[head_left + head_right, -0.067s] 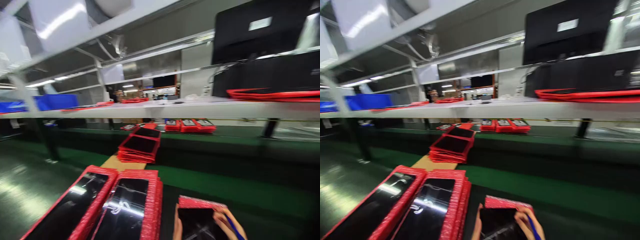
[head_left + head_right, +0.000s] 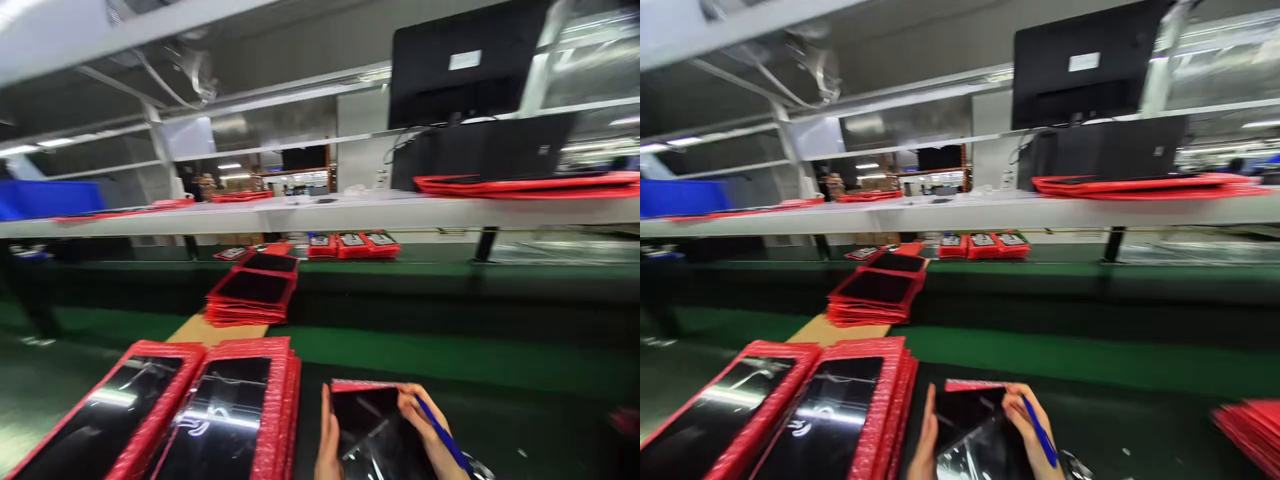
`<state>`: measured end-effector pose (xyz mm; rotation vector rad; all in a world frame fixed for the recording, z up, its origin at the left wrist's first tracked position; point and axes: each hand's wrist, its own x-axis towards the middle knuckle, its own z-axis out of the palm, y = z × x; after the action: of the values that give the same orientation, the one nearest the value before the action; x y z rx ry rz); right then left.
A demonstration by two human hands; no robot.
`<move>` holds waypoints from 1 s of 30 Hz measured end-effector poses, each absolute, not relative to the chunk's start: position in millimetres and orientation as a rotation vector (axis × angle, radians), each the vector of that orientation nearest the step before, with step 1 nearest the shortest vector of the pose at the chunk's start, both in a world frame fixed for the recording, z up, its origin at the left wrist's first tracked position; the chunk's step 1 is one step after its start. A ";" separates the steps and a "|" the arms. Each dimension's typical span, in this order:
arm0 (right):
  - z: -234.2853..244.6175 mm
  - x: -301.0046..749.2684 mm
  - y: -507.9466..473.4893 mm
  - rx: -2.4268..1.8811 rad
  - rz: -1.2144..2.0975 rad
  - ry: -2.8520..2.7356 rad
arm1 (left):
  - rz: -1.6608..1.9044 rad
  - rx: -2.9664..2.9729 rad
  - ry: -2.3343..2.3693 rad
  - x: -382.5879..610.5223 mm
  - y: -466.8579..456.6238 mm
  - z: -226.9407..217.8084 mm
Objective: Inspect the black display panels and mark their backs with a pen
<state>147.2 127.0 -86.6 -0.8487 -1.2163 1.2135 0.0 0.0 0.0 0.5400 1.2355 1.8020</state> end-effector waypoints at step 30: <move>15.9 216.2 93.2 -0.669 1.149 -0.795 | 1.786 0.835 0.908 42.1 25.3 14.4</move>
<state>216.2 93.2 15.9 -0.6695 -0.7951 1.1487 42.1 25.3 14.4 0.8347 0.9084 1.7863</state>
